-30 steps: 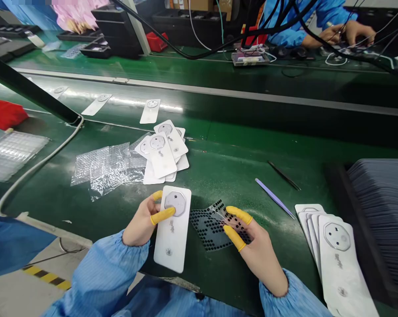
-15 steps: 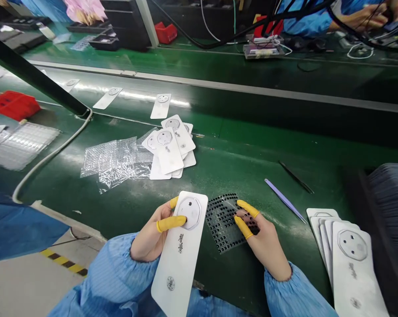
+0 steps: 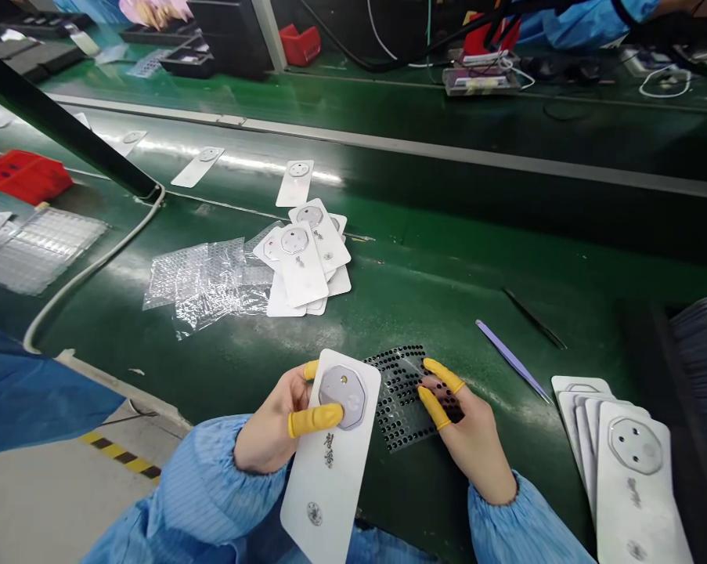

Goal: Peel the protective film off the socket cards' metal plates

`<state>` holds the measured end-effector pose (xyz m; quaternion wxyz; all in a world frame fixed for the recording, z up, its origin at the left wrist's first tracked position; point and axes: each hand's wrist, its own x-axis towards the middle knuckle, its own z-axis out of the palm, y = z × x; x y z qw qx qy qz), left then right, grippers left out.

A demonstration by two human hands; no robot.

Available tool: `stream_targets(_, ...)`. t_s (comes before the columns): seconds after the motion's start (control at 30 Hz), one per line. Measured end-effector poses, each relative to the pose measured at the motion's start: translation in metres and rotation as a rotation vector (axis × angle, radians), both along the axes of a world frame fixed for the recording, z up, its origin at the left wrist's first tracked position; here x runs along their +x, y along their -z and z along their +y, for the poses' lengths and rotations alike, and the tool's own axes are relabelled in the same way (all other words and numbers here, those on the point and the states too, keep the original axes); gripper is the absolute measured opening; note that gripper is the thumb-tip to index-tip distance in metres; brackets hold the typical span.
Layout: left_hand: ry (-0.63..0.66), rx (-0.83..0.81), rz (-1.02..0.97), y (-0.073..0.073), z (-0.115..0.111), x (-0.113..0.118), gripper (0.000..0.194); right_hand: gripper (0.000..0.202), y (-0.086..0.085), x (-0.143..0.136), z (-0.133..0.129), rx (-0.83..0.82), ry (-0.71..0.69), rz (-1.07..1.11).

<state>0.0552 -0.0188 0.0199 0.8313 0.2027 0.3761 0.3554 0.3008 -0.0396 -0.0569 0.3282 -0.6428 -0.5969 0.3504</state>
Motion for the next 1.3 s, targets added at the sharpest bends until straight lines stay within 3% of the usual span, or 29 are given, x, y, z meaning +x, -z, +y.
stream_targets(0.1, -0.061, 0.099, 0.166, 0.003, 0.0, -0.005, 0.043, 0.035, -0.003, 0.0, -0.001, 0.001, 0.006, 0.032)
stream_targets(0.23, -0.341, 0.385, 0.625, 0.012, 0.007, -0.023, 0.068, 0.038, -0.023, 0.005, -0.001, -0.046, 0.0, 0.129)
stream_targets(0.33, -0.189, 0.48, 0.78, 0.019, 0.016, -0.028, 0.045, 0.037, -0.044, 0.009, 0.004, -0.108, -0.119, 0.177)
stream_targets(0.47, 0.136, 0.407, 0.507, 0.025, 0.019, -0.011, 0.04, 0.038, -0.056, 0.008, 0.019, -0.173, -0.339, 0.16)
stream_targets(0.53, 0.203, 0.335, 0.403, 0.026, 0.017, -0.001, 0.039, 0.035, -0.053, 0.002, 0.025, -0.071, -0.343, 0.055)
stream_targets(0.67, 0.107, 0.2, 0.399, 0.03, 0.011, 0.008, 0.04, 0.025, -0.044, -0.02, 0.022, 0.374, -0.218, -0.211)
stream_targets(0.77, 0.101, 0.199, 0.347, 0.032, 0.009, 0.009, 0.038, 0.023, -0.038, -0.039, 0.01, 0.539, -0.318, -0.194)
stream_targets(0.9, 0.104, 0.198, 0.322, 0.034, 0.005, 0.01, 0.036, 0.022, -0.031, -0.051, 0.0, 0.564, -0.381, -0.164)
stream_targets(1.17, 0.078, 0.203, 0.379, 0.034, 0.0, 0.013, 0.037, 0.023, -0.03, -0.048, -0.002, 0.667, -0.468, -0.259)
stream_targets(1.3, 0.071, 0.191, 0.395, 0.036, -0.002, 0.017, 0.037, 0.026, -0.02, -0.051, -0.002, 0.607, -0.407, -0.151)
